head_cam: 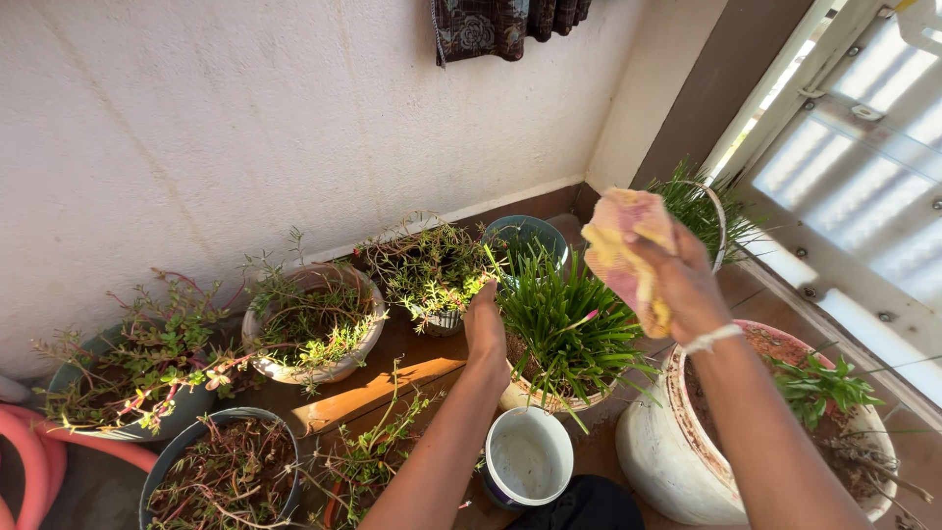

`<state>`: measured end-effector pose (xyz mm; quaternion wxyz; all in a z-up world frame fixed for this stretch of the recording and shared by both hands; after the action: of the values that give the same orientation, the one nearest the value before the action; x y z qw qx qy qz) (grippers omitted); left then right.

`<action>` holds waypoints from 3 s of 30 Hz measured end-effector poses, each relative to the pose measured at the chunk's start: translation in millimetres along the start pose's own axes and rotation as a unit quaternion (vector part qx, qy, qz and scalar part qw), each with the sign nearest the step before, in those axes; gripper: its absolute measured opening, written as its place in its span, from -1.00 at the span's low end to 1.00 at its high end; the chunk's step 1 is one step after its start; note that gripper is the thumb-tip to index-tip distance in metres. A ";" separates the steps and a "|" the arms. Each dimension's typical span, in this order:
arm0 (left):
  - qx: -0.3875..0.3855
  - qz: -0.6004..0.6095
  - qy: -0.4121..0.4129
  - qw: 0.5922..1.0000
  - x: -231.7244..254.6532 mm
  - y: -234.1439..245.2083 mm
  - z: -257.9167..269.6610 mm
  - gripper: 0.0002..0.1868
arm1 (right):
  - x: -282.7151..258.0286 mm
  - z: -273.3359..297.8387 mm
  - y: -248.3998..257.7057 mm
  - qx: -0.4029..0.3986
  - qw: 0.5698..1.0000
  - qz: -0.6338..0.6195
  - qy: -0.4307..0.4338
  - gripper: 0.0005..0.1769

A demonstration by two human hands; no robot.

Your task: The person sits on the floor and uses a cloth to wipe the leaves of several potted plants. They pick up a cloth, unfold it, and then proceed to wipe the leaves of a grassy plant and other nearby potted plants.

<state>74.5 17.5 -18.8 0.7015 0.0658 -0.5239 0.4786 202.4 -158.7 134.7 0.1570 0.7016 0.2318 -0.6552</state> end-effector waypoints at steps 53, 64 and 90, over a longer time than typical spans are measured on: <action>-0.109 0.220 0.040 0.968 -16.8 -22.6 -2.0 0.15 | 70.4 20.0 -97.9 -0.063 0.917 0.382 -0.098 -0.49; -0.110 0.226 0.011 0.968 -25.3 -12.3 -20.5 0.17 | 19.9 22.5 -85.7 -0.027 0.969 0.244 -0.033 -0.53; -0.154 0.183 -0.028 0.970 6.9 -2.2 5.9 0.16 | 51.9 40.9 -96.6 -0.133 0.987 -0.001 -0.089 -0.58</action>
<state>72.2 17.0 -9.8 0.5888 -0.1273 -0.6137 0.5104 118.2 -92.5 87.5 0.2685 0.6129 0.3030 -0.6786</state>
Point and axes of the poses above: each hand's wrist, its own z-axis away from the middle knuckle, its own y-axis out of the back of the hand, x = y × z, the point moved 6 cm from there along -z, towards the middle knuckle, and after that the axes turned 3 degrees about -y, right-handed, at the moved point
